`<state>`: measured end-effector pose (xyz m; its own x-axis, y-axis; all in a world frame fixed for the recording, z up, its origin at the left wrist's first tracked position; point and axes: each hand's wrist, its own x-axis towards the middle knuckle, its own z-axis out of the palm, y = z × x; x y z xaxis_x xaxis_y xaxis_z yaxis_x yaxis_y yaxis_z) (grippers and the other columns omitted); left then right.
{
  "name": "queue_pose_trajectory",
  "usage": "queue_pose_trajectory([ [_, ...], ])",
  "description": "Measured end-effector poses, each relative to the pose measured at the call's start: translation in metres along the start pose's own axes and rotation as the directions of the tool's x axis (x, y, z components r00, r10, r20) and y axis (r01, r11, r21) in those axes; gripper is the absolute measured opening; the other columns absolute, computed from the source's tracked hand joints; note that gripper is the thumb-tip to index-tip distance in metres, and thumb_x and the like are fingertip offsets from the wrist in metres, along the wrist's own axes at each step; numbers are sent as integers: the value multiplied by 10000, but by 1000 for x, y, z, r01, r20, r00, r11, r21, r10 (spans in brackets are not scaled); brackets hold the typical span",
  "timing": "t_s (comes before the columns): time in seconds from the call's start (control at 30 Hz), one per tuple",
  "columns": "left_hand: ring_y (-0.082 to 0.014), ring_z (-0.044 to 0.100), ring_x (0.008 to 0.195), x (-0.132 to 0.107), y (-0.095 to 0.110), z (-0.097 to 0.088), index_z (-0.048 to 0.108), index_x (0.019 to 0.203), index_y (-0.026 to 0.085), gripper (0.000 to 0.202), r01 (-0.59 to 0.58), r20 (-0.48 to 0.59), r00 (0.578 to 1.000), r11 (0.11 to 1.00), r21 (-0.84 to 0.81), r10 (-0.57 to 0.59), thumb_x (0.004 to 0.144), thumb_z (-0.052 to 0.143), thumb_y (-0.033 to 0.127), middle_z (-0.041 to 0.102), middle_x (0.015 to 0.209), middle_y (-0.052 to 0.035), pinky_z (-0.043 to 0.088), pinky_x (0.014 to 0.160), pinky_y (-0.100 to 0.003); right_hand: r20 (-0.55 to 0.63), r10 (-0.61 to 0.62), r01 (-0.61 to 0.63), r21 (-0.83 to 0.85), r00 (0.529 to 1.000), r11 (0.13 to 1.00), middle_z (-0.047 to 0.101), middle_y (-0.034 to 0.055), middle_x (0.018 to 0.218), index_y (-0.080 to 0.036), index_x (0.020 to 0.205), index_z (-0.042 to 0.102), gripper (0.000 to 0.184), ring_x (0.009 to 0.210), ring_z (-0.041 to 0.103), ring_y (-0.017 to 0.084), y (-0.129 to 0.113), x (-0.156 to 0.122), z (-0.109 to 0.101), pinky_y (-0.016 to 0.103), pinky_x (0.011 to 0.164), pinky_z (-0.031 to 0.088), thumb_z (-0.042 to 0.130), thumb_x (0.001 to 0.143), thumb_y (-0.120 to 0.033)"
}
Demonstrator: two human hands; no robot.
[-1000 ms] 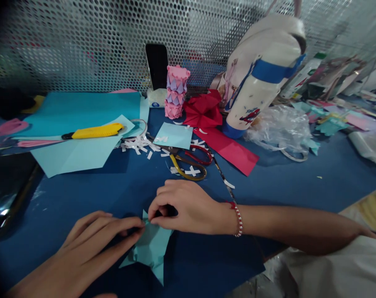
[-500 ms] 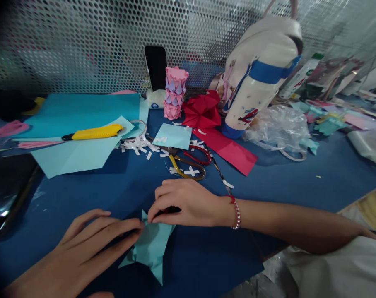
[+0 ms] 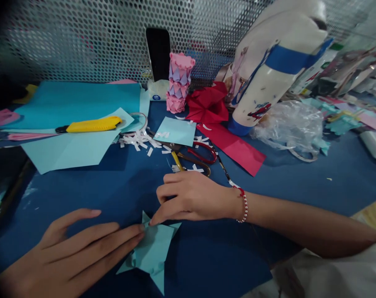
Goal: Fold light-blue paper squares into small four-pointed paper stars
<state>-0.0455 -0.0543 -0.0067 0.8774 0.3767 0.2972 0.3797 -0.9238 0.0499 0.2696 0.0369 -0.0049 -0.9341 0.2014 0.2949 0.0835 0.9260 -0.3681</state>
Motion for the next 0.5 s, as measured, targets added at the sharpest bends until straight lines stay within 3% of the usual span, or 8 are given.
queue_pose_trajectory([
  [0.2, -167, 701, 1203, 6, 6, -1, 810, 1278, 228, 545, 26, -62, 998, 999, 29, -24, 1234, 332, 486, 832, 1340, 31, 15, 1443, -423, 22, -24, 25, -41, 999, 999, 670, 41, 941, -213, 1148, 763, 417, 807, 485, 202, -4, 3, -1, 368, 751, 375, 354, 1225, -235],
  [0.37, -181, 711, 1221, 0, 11, 1, 762, 1414, 246, 513, 60, -2, 998, 998, -16, -60, 1192, 439, 577, 787, 1445, 33, -16, 1442, -410, 44, -10, 12, -51, 999, 999, 705, 55, 978, -202, 1157, 754, 391, 835, 506, 202, -8, 3, 0, 357, 795, 391, 371, 1225, -238],
  [0.5, -220, 675, 1353, -9, 13, 4, 572, 1638, 205, 615, 46, 41, 998, 999, -16, -46, 1171, 507, 599, 697, 1584, -19, 1, 1445, -453, -11, 140, -135, 200, 990, 971, 706, 47, 990, -201, 1180, 766, 239, 894, 579, 171, -10, 3, -2, 306, 821, 430, 557, 1195, -317],
])
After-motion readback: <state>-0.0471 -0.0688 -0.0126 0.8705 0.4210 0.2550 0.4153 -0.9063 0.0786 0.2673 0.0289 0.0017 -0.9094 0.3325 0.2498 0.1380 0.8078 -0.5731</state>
